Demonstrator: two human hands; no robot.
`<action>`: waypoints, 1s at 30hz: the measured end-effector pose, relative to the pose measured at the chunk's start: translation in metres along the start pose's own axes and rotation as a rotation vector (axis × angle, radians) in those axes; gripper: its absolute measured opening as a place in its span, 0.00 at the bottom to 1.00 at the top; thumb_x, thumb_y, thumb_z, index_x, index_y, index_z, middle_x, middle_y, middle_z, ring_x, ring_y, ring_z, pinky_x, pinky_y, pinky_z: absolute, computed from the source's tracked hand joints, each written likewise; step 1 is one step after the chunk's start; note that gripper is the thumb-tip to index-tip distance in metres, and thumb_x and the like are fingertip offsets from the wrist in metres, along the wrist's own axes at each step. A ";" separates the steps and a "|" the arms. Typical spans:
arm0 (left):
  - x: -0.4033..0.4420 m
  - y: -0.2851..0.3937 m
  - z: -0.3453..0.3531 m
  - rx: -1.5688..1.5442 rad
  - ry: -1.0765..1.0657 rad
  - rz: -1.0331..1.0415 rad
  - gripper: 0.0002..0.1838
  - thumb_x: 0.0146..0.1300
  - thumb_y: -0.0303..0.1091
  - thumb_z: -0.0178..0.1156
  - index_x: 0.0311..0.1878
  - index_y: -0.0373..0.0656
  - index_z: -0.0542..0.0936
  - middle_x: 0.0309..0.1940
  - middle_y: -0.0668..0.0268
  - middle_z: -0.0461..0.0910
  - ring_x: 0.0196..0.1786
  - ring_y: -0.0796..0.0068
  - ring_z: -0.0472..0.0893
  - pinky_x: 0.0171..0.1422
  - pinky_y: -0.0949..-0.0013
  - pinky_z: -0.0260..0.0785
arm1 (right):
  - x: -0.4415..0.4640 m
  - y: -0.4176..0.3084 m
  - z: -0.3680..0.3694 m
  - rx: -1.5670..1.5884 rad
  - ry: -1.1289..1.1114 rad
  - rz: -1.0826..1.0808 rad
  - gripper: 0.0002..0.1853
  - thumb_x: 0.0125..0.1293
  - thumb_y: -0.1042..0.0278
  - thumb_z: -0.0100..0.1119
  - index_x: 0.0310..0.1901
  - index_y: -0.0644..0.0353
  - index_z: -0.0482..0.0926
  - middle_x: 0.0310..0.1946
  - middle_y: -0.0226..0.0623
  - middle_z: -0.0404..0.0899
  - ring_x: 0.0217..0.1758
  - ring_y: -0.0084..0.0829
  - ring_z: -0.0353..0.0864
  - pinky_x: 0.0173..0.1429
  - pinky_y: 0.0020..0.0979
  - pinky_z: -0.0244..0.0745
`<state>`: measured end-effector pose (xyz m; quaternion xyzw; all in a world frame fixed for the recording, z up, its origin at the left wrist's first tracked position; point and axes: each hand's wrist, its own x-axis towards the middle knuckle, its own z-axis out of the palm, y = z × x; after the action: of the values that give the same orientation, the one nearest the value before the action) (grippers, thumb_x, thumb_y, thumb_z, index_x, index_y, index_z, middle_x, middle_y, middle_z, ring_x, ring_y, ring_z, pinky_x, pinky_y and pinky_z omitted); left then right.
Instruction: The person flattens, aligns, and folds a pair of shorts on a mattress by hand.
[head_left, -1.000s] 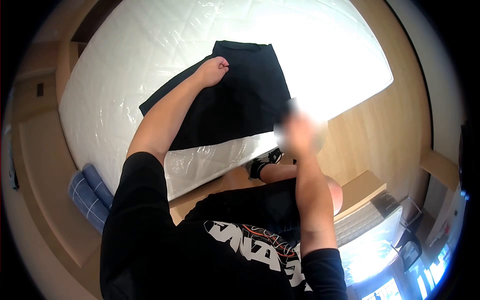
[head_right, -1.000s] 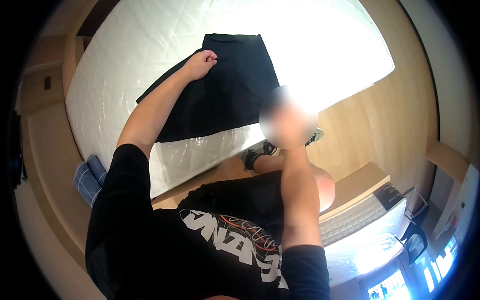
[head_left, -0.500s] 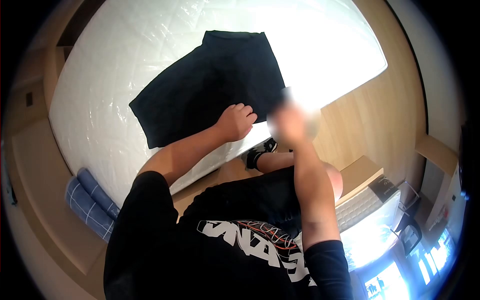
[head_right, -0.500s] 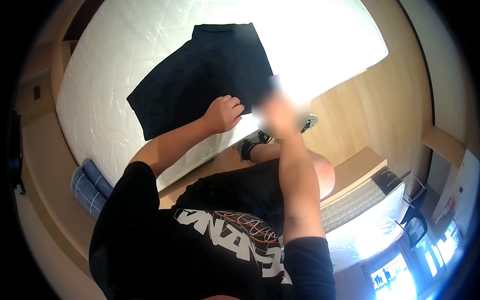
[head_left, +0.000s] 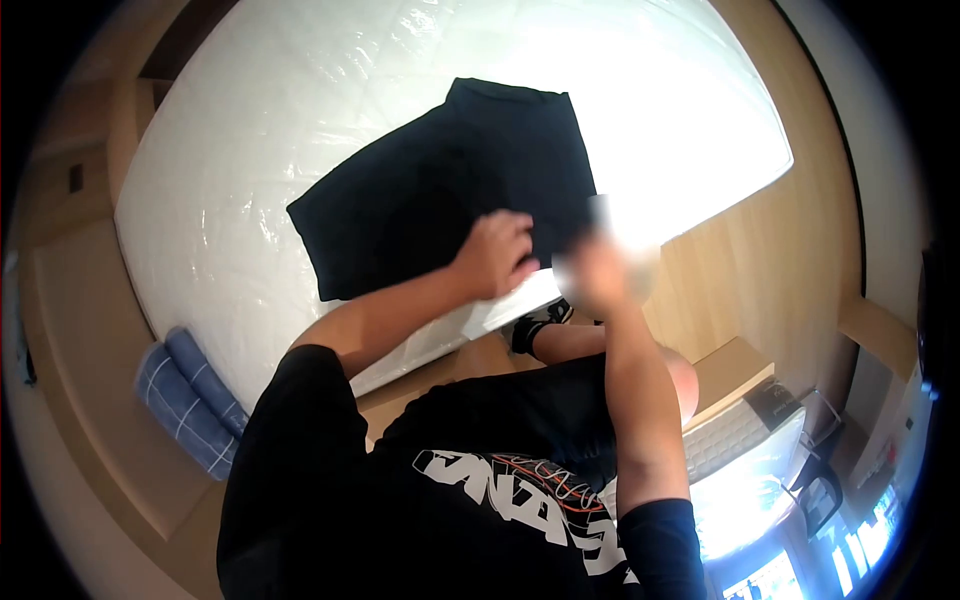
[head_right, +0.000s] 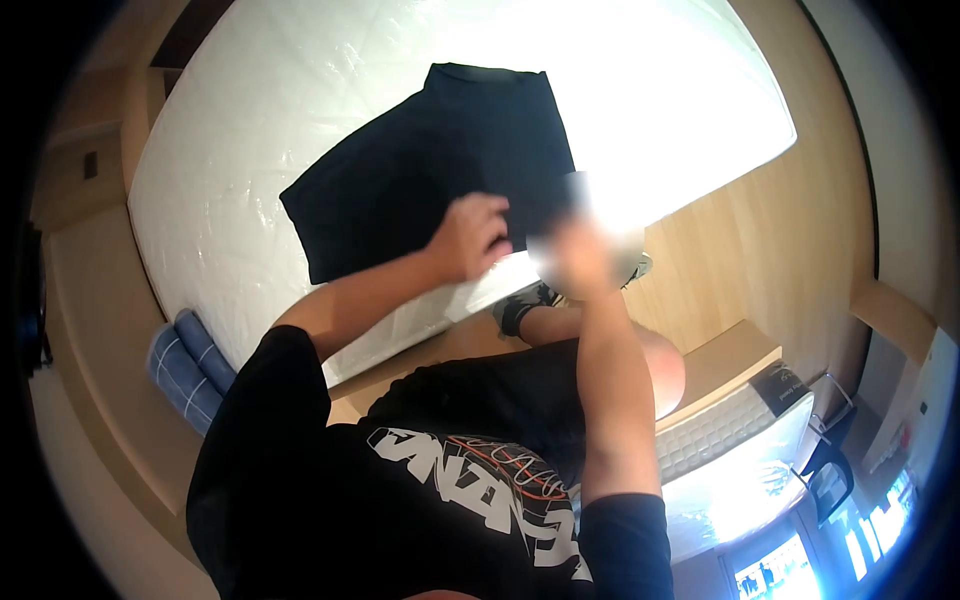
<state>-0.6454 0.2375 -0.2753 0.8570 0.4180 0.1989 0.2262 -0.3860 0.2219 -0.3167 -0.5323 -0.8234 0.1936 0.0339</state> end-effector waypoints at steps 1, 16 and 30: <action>0.021 -0.016 -0.011 -0.045 0.207 -0.011 0.16 0.52 0.40 0.68 0.39 0.42 0.78 0.59 0.48 0.73 0.64 0.47 0.70 0.66 0.48 0.62 | -0.001 0.001 0.002 0.003 -0.011 0.018 0.11 0.64 0.70 0.58 0.48 0.59 0.79 0.46 0.44 0.79 0.51 0.43 0.78 0.55 0.43 0.74; 0.142 -0.141 -0.081 -0.093 0.201 -0.919 0.16 0.54 0.39 0.66 0.45 0.41 0.83 0.42 0.58 0.85 0.48 0.60 0.83 0.55 0.60 0.71 | 0.033 -0.039 -0.050 -0.012 -0.010 -0.031 0.08 0.57 0.62 0.65 0.33 0.56 0.82 0.32 0.36 0.78 0.41 0.40 0.79 0.47 0.39 0.73; 0.073 -0.106 -0.026 0.187 0.288 0.018 0.12 0.49 0.34 0.70 0.37 0.45 0.82 0.40 0.63 0.79 0.43 0.58 0.78 0.48 0.57 0.71 | 0.064 -0.060 -0.044 -0.032 -0.222 0.109 0.08 0.58 0.62 0.63 0.36 0.56 0.82 0.37 0.36 0.81 0.44 0.39 0.82 0.50 0.39 0.76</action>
<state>-0.6834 0.3598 -0.3018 0.8407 0.4552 0.2817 0.0815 -0.4542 0.2700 -0.2642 -0.5521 -0.7949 0.2397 -0.0768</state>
